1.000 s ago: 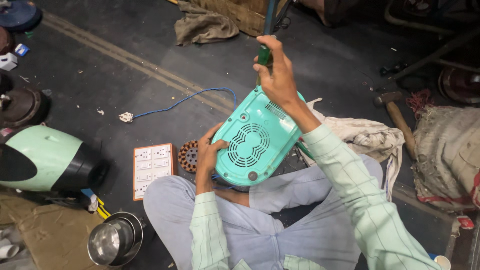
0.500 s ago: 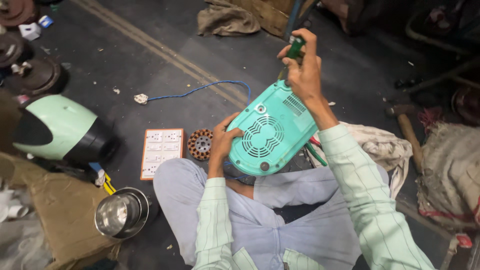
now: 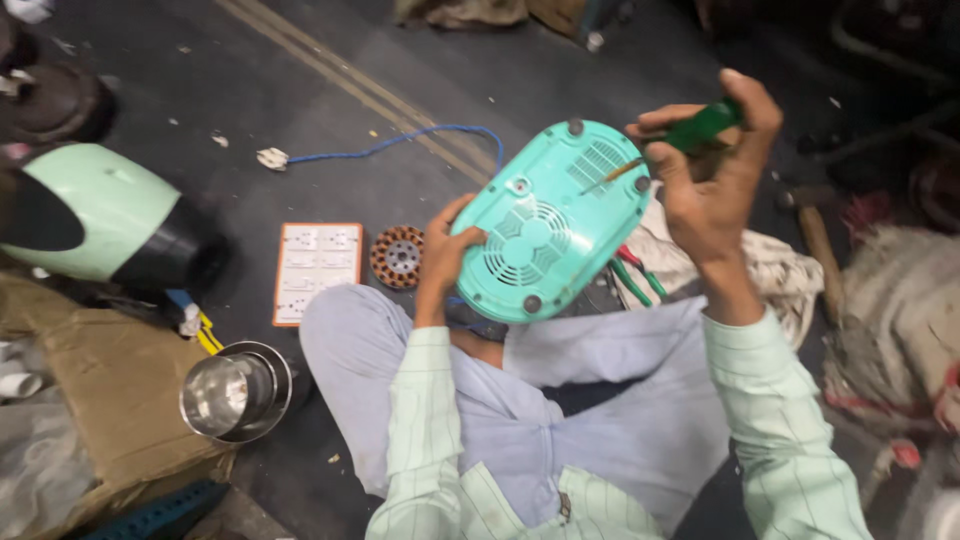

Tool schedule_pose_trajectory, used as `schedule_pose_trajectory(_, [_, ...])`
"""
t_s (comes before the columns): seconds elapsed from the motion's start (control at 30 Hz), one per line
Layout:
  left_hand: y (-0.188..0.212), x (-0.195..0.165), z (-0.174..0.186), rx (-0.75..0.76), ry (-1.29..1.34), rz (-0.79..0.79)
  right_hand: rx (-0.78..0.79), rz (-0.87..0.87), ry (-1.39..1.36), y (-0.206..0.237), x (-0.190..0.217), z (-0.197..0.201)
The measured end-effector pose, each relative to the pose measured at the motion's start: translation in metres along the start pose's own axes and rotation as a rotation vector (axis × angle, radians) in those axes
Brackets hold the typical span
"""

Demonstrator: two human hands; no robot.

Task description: The person sits on the workshop floor and unscrews the base cover of a mixer grinder body using a screwdriver, then opens the jar and handles the motor winding and other internal parts. They later pick up a round blue plate and work on a small component mounted on it with a screwdriver.

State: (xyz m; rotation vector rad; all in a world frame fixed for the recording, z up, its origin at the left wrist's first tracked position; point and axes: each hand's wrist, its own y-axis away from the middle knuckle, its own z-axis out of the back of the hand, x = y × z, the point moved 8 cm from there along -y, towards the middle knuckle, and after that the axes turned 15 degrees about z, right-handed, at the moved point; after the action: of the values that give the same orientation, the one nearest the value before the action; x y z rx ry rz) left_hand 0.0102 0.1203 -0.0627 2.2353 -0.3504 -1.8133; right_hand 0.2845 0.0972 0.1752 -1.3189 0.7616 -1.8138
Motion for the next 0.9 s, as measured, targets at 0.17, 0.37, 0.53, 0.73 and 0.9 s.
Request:
schedule_pose_trajectory(0.17, [0.017, -0.003, 0.003, -0.022, -0.053, 0.028, -0.092, -0.058, -0.17, 0.032, -0.005, -0.035])
schedule_pose_trajectory(0.37, [0.044, -0.005, 0.007, -0.024, -0.059, 0.009, -0.078, 0.03, -0.198, 0.036, 0.006, -0.076])
schedule_pose_trajectory(0.53, [0.046, 0.003, 0.0, -0.005, -0.033, 0.017, -0.054, 0.061, -0.25, 0.026, 0.005, -0.094])
schedule_pose_trajectory(0.73, [0.047, -0.003, -0.005, -0.015, -0.066, -0.014, 0.078, 0.052, -0.178, 0.014, 0.004, -0.112])
schedule_pose_trajectory(0.9, [0.057, -0.011, -0.013, -0.056, -0.118, 0.023, 0.157, 0.023, -0.031, -0.003, 0.008, -0.108])
